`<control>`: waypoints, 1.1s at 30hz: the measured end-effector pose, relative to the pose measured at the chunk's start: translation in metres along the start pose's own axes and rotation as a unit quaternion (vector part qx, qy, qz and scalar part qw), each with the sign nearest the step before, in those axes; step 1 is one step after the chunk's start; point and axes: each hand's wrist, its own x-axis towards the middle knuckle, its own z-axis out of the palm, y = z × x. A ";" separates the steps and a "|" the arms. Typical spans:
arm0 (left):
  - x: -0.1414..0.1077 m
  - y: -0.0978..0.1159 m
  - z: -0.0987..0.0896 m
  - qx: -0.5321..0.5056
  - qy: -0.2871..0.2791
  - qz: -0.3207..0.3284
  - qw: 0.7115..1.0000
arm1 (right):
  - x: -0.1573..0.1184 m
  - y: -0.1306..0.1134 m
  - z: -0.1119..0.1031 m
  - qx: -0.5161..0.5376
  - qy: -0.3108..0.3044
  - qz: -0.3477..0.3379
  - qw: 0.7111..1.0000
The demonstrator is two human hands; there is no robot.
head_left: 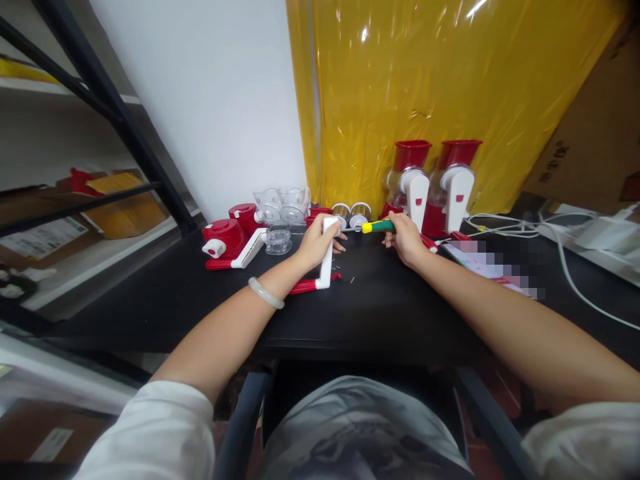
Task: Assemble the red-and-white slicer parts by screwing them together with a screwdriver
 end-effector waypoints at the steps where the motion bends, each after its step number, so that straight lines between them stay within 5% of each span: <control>1: 0.000 0.000 0.000 0.001 0.001 -0.001 1.000 | 0.000 0.001 0.000 -0.012 0.000 -0.010 1.000; 33: 0.000 0.001 0.000 0.003 0.006 -0.003 1.000 | -0.002 -0.001 0.003 0.009 0.013 0.015 1.000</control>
